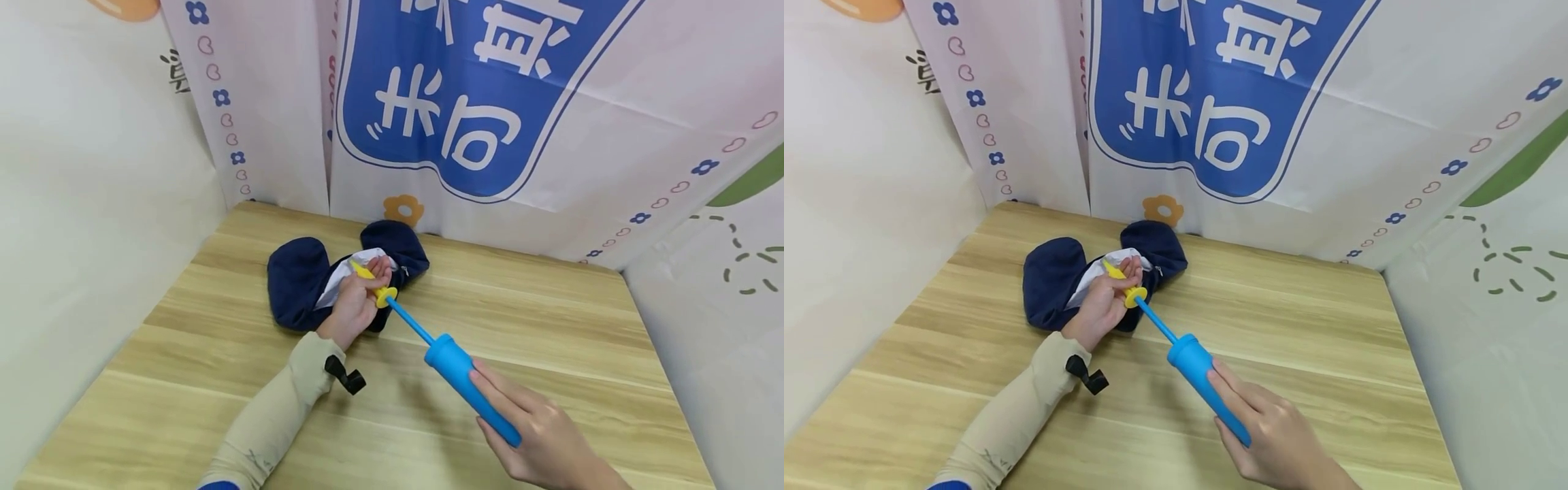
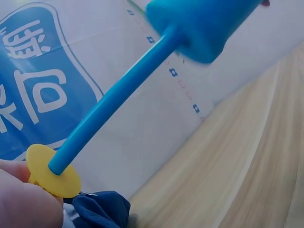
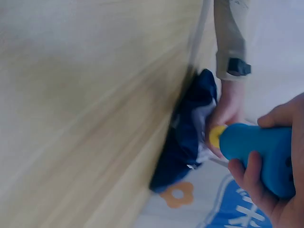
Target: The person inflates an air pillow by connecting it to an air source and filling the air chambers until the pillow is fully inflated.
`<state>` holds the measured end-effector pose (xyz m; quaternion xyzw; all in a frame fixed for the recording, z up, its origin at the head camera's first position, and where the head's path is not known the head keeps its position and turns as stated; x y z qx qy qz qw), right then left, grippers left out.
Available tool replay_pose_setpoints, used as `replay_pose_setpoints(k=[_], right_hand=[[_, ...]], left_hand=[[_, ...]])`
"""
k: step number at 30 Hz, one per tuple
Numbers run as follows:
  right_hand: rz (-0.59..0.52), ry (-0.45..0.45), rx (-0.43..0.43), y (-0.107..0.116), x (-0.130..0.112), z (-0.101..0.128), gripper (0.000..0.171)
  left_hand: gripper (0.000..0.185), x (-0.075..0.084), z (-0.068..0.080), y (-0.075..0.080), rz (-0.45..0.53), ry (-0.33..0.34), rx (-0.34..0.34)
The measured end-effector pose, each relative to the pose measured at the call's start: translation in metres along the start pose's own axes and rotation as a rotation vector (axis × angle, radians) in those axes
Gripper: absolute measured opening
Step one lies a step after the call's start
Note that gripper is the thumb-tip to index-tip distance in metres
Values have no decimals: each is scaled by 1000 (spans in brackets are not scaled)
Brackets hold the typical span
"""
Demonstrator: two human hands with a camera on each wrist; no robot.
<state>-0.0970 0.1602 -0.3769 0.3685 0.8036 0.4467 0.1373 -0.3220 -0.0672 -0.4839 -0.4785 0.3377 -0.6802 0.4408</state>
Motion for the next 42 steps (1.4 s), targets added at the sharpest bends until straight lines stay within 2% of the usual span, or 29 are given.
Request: replay_pose_setpoints(k=[4,9,13,17,19,22,26,30,33,36,39,42], right_hand=[[16,5,36,10,-2,0,53],[-3,28,126,-10,-6,-19,49],[-22,17,91,-40,-3,-34,49],[-32,-13,25,-67,3,-45,70],[-49,-38,-18,-72,6,-45,72],[-90,-65,-70,-64,11,-37,74],[-135,-74,-104,-35,17,-18,70],[-118,-80,-108,-6,22,-2,54],[-80,-87,-85,6,21,4,53],[-58,-61,-22,4,13,-1,53],[-42,-48,5,-11,6,-14,48],[-34,-53,4,-33,3,-31,60]], left_hand=[[40,-4,4,-3,17,-14,26],[41,-12,11,-1,15,-32,39],[44,-19,15,5,-19,-35,43],[46,-24,16,9,-56,-36,38],[46,-27,16,9,-64,-32,36],[46,-29,16,9,-62,-33,41],[44,-23,15,6,-46,-52,41],[41,-16,11,3,-33,-47,29],[38,-14,11,5,-30,-24,42],[36,-16,15,7,-44,-25,61],[35,-21,22,9,-71,-41,62],[35,-26,27,8,-103,-36,41]])
Point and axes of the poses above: each hand's wrist, its own z-axis away from the middle knuckle, its own y-axis out of the back of the hand, x = y × z, the point moved 8 cm from there along -z, towards the middle knuckle, and after that the axes turned 14 degrees about z, right-handed, at the moved point
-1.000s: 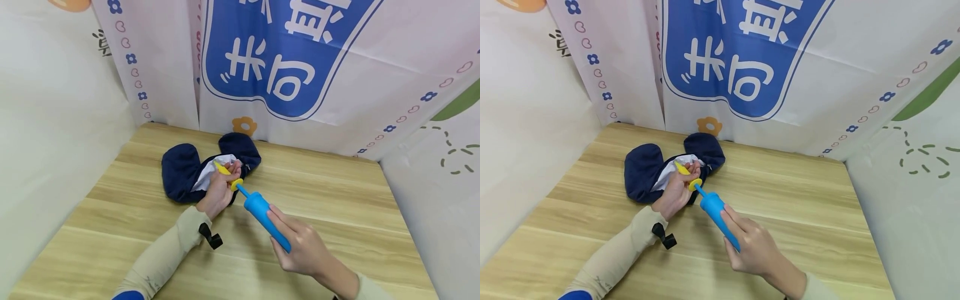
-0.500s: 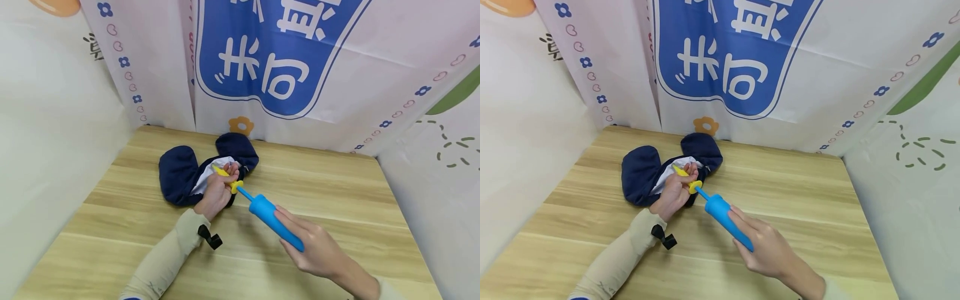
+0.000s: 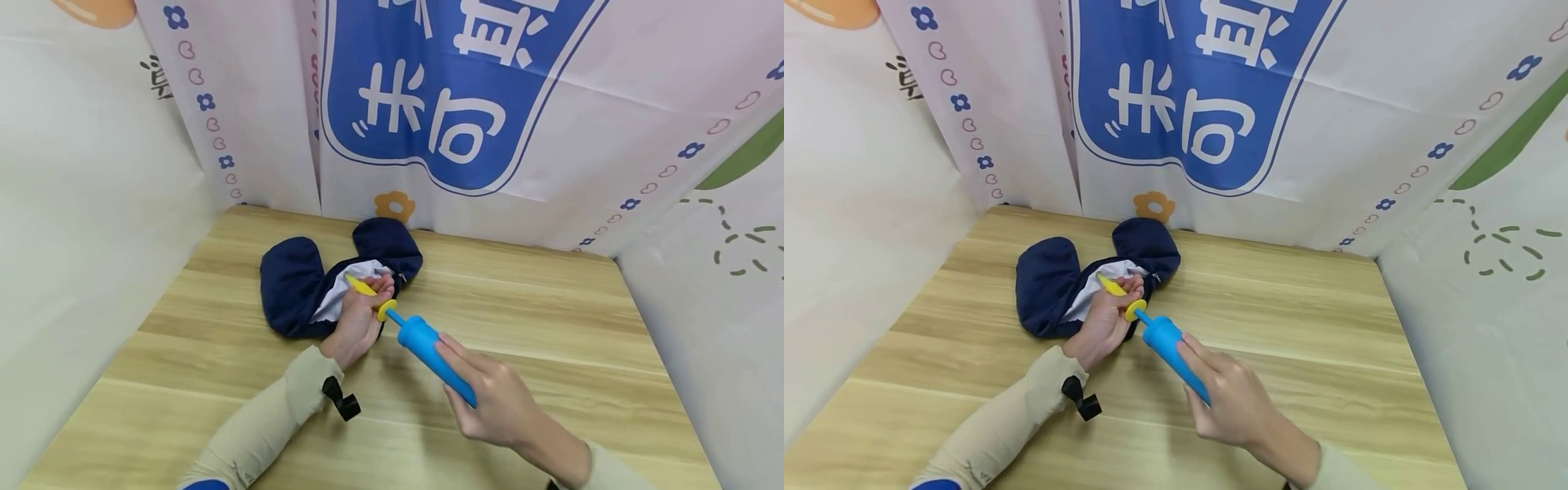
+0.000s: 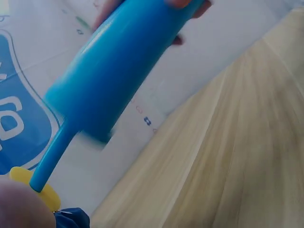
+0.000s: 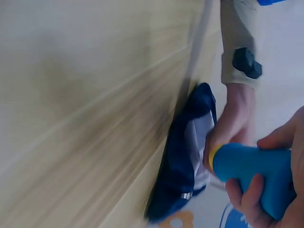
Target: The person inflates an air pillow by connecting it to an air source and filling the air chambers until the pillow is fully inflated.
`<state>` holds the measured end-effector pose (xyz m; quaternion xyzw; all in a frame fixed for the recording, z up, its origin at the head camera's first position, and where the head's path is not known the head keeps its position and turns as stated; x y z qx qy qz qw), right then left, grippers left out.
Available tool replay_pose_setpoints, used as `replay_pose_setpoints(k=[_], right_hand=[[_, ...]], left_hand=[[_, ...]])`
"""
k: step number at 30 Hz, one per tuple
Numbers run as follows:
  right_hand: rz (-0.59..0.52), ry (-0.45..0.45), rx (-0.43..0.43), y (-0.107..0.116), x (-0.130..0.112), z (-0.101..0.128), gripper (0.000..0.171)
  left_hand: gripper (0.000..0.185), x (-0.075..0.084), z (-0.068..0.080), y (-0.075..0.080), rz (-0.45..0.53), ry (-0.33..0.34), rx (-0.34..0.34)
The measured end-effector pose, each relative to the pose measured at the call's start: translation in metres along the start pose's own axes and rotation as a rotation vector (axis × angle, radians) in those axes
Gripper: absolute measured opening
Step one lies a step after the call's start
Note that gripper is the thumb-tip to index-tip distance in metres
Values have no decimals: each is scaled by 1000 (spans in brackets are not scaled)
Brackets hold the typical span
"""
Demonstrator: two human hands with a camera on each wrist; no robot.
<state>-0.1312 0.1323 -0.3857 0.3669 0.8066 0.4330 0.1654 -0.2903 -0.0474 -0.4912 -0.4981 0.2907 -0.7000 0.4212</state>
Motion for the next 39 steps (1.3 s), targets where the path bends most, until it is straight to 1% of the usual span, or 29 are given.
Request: replay_pose_setpoints(k=[2,4,6,8,9,10,14,16,18,20,22,24,26,28,31,33,36,39], right_hand=[[-11,4,6,-16,-3,-13,69],[-37,19,13,-28,0,-21,69],[-88,13,-5,-34,8,-20,70],[-143,-1,-39,-35,18,-13,73],[-163,-11,-55,-33,22,-8,74],[-167,-24,-79,-29,27,1,75],[-134,-32,-129,-4,33,28,72],[-113,-38,-131,12,36,39,65],[-108,-55,-127,26,40,49,58],[-110,-60,-100,35,41,52,53],[-100,-50,-61,38,38,49,50],[-80,-34,-17,33,31,43,49],[-62,-18,20,22,23,31,49],[-51,-13,33,7,16,18,50],[-63,-7,22,-15,11,0,59],[-90,-8,-1,-24,14,-7,66],[-136,-13,-43,-24,24,-5,71],[-153,-26,-80,-15,32,7,73]], left_hand=[[36,4,2,0,-19,-9,-4],[37,6,2,0,-22,-22,-8],[38,5,0,0,-8,-27,-16],[39,4,-3,1,8,-30,-21],[40,6,-5,2,19,-31,-21],[40,2,-7,2,34,-23,-17],[40,0,-15,4,51,-27,18],[40,0,-17,3,48,-20,25],[40,-5,-19,1,45,3,26],[39,-5,-17,0,46,7,37],[38,-7,-15,-1,48,3,42],[38,-9,-11,-2,40,-5,41],[37,-9,-7,-2,26,-14,29],[36,-8,-3,-1,10,-29,15],[35,-8,3,1,-5,-52,5],[36,-10,7,1,-15,-52,2],[39,-14,11,-1,-12,-32,-7],[38,-10,9,-3,16,-36,-18]])
Point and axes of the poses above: each hand's wrist, its own z-axis away from the middle knuckle, its own y-axis out of the back of the hand, x = y × z, the point moved 8 cm from there along -z, towards the middle knuckle, and after that the axes turned 14 degrees about z, right-handed, at the moved point
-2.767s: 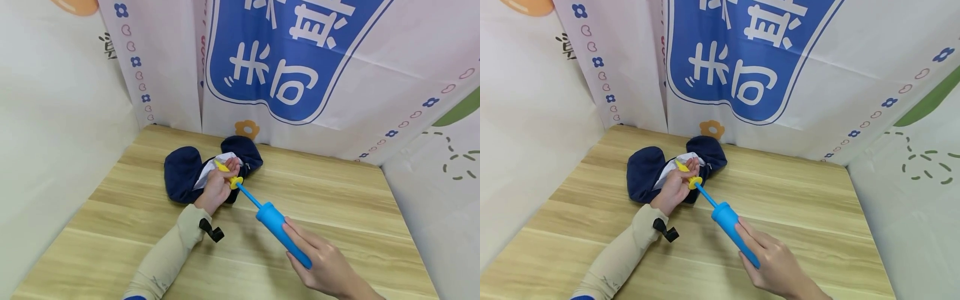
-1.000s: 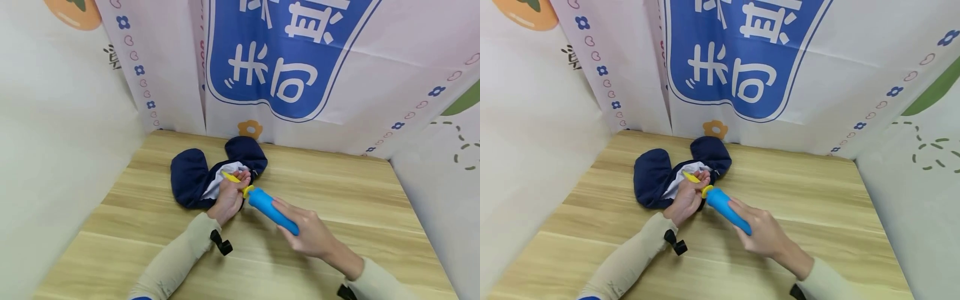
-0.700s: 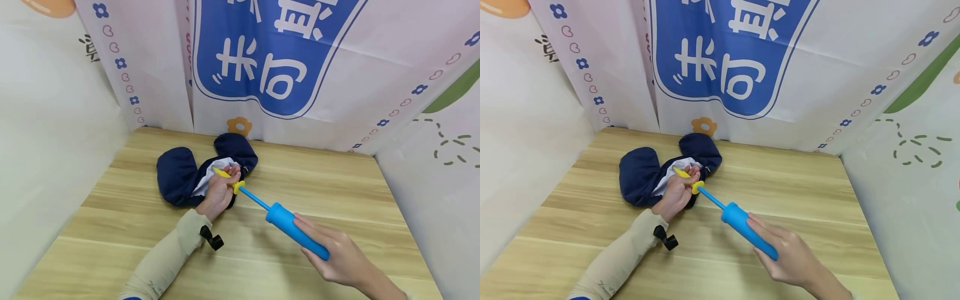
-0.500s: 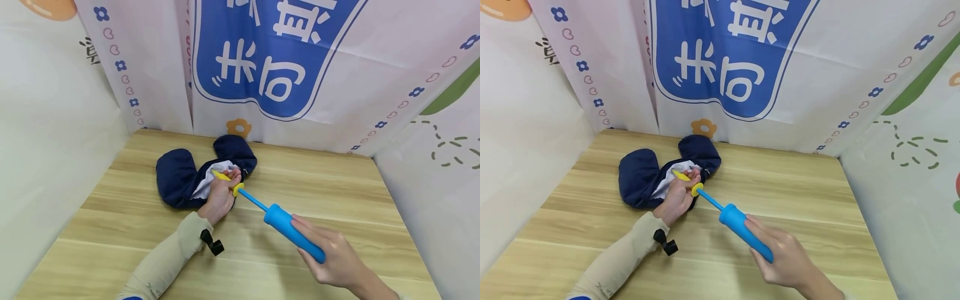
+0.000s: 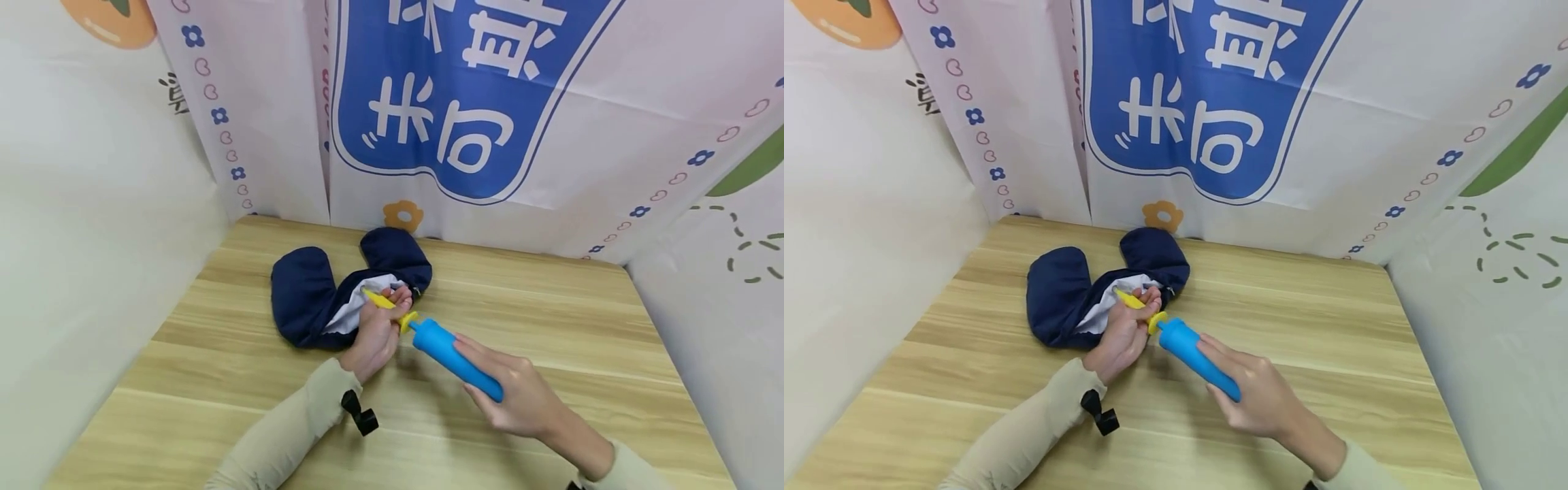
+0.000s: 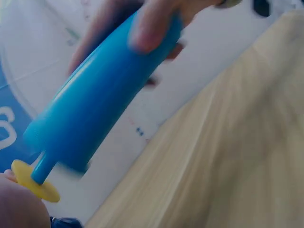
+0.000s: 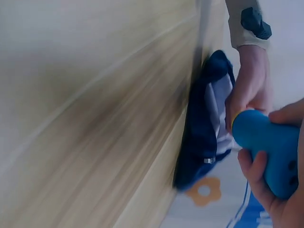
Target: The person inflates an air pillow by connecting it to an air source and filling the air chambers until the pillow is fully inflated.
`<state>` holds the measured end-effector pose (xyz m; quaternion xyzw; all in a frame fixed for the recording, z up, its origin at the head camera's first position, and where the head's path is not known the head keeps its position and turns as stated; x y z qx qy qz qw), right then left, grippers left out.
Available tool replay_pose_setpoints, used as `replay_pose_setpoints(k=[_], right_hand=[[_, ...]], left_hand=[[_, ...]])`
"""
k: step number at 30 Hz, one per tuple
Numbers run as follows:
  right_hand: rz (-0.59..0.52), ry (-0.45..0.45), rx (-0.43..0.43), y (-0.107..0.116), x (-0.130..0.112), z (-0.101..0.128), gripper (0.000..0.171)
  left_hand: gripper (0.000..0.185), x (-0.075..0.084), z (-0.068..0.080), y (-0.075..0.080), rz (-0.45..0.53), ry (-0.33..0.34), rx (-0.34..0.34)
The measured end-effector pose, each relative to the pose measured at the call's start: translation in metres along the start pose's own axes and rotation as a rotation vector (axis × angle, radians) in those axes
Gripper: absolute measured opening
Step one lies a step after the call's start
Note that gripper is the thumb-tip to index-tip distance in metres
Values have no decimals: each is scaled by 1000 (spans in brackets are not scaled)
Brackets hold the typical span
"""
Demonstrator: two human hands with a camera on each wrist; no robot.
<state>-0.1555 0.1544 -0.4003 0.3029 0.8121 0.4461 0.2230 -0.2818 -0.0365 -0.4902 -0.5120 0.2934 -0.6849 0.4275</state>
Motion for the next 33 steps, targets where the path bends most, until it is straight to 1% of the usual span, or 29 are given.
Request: replay_pose_setpoints(k=[2,3,5,7,9,11,13,16,18,20,23,25,27,29,31,33], right_hand=[[21,-5,-15,12,4,15,71],[30,-3,-11,19,5,23,67],[40,20,26,31,4,37,57],[45,52,75,43,3,49,51],[51,61,102,54,2,60,52],[53,77,141,61,1,64,52],[69,72,163,61,-3,60,52],[106,67,193,50,-10,43,49],[128,52,173,36,-13,27,48],[137,43,145,20,-15,11,47],[120,50,132,0,-14,-9,55],[93,56,122,-7,-10,-16,61],[57,51,108,-8,-3,-15,63],[23,36,82,-5,4,-7,64],[9,18,60,4,9,6,66],[6,9,59,17,10,21,65]], left_hand=[[37,-4,-5,-2,29,6,-3],[37,-5,-7,-2,35,10,0],[37,-3,-9,-2,25,20,8],[38,-1,-9,-2,12,35,19],[38,-2,-9,-2,4,46,27],[37,-3,-8,-3,6,48,33],[38,-5,-6,-6,3,39,29],[39,-9,-3,-10,-5,17,15],[41,-12,-1,-11,-17,9,7],[41,-10,-1,-11,-36,14,1],[41,-9,-2,-10,-59,39,3],[41,-7,-5,-11,-68,50,6],[42,-6,-10,-11,-47,51,13],[43,-4,-16,-11,-34,45,18],[42,-3,-21,-11,-23,44,22],[43,-1,-23,-12,-23,51,18]])
Point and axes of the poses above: each hand's wrist, its own z-axis away from the middle knuckle, its own y-axis out of the back of the hand, x = y × z, the point moved 8 cm from there along -z, towards the middle knuckle, and after that the axes turned 14 degrees about z, right-handed, at the moved point
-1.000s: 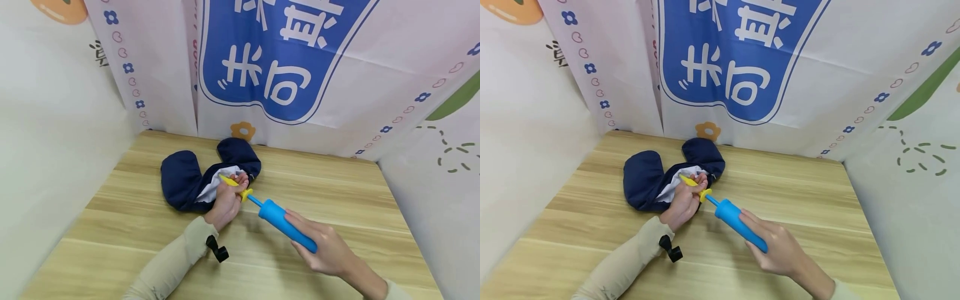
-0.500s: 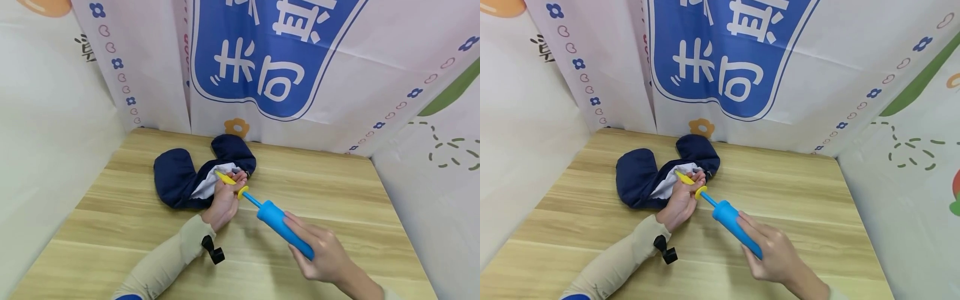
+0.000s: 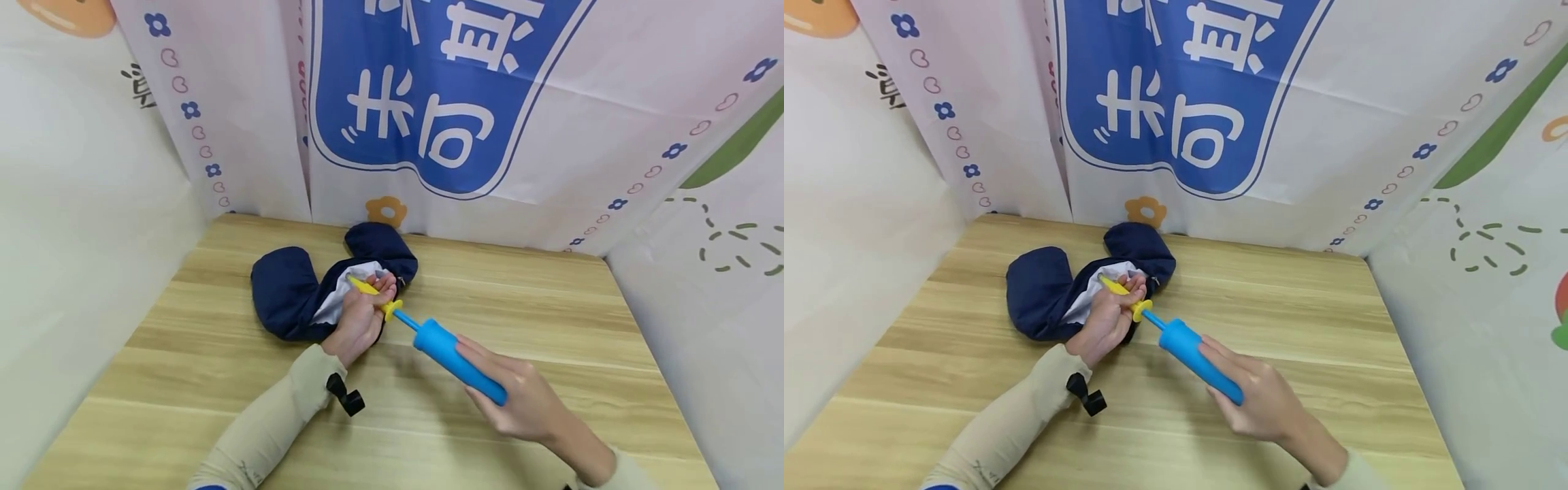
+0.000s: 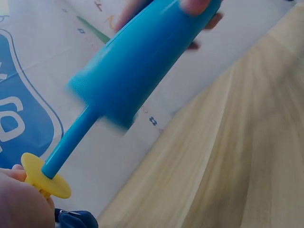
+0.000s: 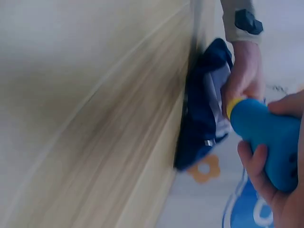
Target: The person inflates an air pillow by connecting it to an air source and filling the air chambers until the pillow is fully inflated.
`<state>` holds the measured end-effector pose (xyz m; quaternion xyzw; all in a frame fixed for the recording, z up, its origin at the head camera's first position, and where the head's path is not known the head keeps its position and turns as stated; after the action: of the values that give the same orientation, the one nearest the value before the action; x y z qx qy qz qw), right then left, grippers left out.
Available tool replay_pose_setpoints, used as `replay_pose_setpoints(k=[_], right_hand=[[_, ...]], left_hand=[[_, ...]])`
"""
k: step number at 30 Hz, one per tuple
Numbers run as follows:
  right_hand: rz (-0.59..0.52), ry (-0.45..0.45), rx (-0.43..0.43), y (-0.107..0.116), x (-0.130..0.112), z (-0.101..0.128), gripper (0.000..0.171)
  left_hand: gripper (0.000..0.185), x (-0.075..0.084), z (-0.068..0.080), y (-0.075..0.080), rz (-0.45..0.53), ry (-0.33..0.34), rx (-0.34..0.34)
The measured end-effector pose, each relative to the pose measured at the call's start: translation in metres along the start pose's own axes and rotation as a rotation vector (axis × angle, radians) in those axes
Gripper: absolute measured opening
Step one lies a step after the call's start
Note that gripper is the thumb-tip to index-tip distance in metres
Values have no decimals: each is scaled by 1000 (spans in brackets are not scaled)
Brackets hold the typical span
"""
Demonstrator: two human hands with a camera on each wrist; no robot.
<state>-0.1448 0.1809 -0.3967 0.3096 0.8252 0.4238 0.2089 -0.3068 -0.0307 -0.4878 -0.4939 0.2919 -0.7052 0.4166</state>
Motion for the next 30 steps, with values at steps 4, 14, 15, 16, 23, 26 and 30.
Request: replay_pose_setpoints(k=[4,14,15,16,23,26,30], right_hand=[[20,0,35,30,2,28,52],[110,13,146,26,-16,15,48],[120,4,129,19,-18,8,47],[127,-6,113,10,-20,1,46],[154,-3,44,-21,-22,-24,70],[135,5,-1,-16,-17,-16,65],[105,-13,-45,5,-11,6,53]], left_hand=[[45,-1,-3,-3,-7,17,-5],[40,-11,6,-1,16,-35,30],[40,-13,7,-1,9,-37,29],[40,-13,9,0,-1,-42,28],[39,-22,13,1,-56,31,-23],[38,-18,10,1,-52,31,-24],[37,-8,5,3,-61,17,4]])
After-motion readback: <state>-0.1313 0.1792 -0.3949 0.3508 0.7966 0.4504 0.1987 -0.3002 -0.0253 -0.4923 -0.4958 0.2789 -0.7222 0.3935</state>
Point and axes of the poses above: each hand's wrist, its own z-axis away from the middle knuckle, its own y-axis out of the back of the hand, x = y × z, the point moved 8 cm from there along -z, towards the middle knuckle, and after that the axes turned 14 degrees about z, right-handed, at the moved point
